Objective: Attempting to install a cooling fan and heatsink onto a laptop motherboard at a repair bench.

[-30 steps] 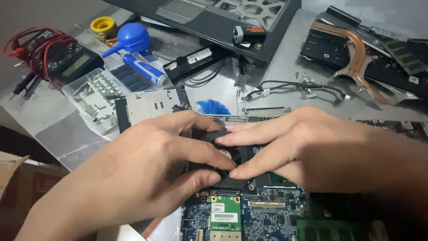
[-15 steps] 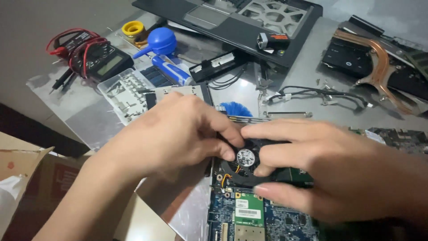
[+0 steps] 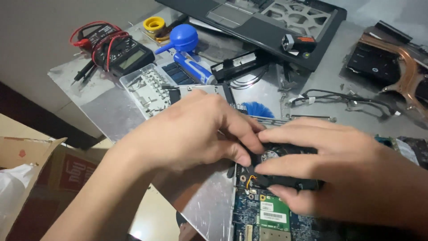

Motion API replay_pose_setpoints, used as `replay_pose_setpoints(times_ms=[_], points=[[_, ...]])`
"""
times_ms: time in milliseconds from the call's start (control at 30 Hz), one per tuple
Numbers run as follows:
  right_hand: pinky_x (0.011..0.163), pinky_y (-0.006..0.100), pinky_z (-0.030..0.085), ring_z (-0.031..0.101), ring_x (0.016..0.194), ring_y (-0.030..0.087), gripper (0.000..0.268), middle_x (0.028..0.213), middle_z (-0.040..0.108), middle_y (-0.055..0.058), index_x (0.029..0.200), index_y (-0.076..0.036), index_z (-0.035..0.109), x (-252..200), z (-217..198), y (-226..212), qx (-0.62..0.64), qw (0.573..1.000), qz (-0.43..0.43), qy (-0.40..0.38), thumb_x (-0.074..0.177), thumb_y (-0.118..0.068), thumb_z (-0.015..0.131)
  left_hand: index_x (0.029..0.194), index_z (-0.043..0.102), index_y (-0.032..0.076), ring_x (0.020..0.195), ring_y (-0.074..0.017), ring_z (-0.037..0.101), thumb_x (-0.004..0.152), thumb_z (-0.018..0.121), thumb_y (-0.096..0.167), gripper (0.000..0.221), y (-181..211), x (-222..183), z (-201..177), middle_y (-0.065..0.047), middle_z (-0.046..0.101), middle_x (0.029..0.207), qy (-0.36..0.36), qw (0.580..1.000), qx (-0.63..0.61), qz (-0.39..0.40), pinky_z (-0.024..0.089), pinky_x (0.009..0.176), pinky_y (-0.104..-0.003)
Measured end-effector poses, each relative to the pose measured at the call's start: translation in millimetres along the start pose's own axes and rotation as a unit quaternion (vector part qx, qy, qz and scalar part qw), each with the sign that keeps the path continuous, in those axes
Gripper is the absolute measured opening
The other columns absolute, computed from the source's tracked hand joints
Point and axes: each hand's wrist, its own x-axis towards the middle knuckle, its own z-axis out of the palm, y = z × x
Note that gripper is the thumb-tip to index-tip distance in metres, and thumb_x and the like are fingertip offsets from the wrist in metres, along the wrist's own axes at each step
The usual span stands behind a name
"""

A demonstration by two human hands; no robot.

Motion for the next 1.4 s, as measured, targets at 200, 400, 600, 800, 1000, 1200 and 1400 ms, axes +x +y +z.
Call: replay_pose_setpoints(times_ms=[200,400,600,800,1000,1200,1400], points=[[0.116,0.059,0.054,0.077,0.118,0.033,0.035,0.148,0.073,0.013,0.116,-0.042,0.086,-4.5,-7.0,8.9,-0.006,0.998,-0.009,-0.068,0.081,-0.036,0.09,0.103,0.093,0.032,0.103,0.0024,0.087,0.075,0.097,0.029,0.028,1.5,1.9,2.7,0.016,0.095,0.105,0.022,0.999,-0.027,-0.034,0.057,0.097,-0.017],[0.091,0.054,0.06,0.077,0.118,0.037,0.021,0.142,0.077,0.013,0.108,-0.042,0.09,11.5,-14.5,-3.8,-0.016,0.995,0.005,-0.095,0.088,-0.037,0.085,0.098,0.093,0.027,0.085,0.0033,0.088,0.076,0.096,0.019,0.023,6.5,1.5,-0.4,0.012,0.095,0.094,0.014,0.998,-0.048,-0.029,0.064,0.085,-0.015],[0.087,0.047,0.06,0.08,0.111,0.032,0.028,0.14,0.078,0.01,0.113,-0.042,0.088,17.6,-18.1,-6.3,-0.007,0.997,-0.013,-0.072,0.086,-0.036,0.085,0.089,0.094,0.028,0.079,0.0064,0.084,0.077,0.096,0.014,0.019,21.7,1.2,-7.2,0.016,0.092,0.084,0.01,0.991,-0.067,-0.115,0.061,0.085,-0.014],[0.09,0.051,0.06,0.076,0.115,0.037,0.034,0.145,0.072,0.018,0.121,-0.035,0.084,12.2,-16.6,2.6,-0.004,0.995,-0.052,-0.087,0.087,-0.038,0.086,0.087,0.095,0.033,0.074,0.0022,0.078,0.081,0.093,0.017,0.018,35.5,2.7,-15.6,0.013,0.087,0.071,-0.005,0.983,-0.033,-0.179,0.06,0.083,-0.017],[0.085,0.046,0.059,0.079,0.111,0.028,0.034,0.141,0.08,0.004,0.122,-0.032,0.084,10.6,-8.0,-11.0,-0.005,0.996,0.063,-0.064,0.089,-0.04,0.082,0.076,0.09,0.034,0.06,-0.0082,0.068,0.078,0.093,0.022,0.012,15.2,8.6,-6.2,0.019,0.084,0.067,0.006,0.997,0.02,-0.071,0.022,0.131,-0.041],[0.086,0.055,0.057,0.072,0.129,0.029,0.048,0.159,0.073,-0.001,0.141,-0.044,0.086,3.0,-8.8,2.9,0.022,0.977,0.133,-0.167,0.094,-0.049,0.08,0.084,0.088,0.03,0.111,-0.0117,0.066,0.089,0.089,0.023,0.008,60.5,8.5,-20.7,-0.005,0.066,0.057,-0.052,0.958,0.011,-0.28,0.067,0.087,-0.031],[0.101,0.044,0.052,0.069,0.144,0.018,0.044,0.165,0.074,-0.008,0.14,-0.038,0.091,9.1,-14.4,4.3,0.115,0.958,0.179,-0.193,0.1,-0.05,0.077,0.083,0.087,0.027,0.121,-0.0112,0.065,0.075,0.086,0.006,0.023,59.3,15.1,-11.8,0.007,0.086,0.079,-0.022,0.963,0.036,-0.265,0.06,0.081,-0.035]])
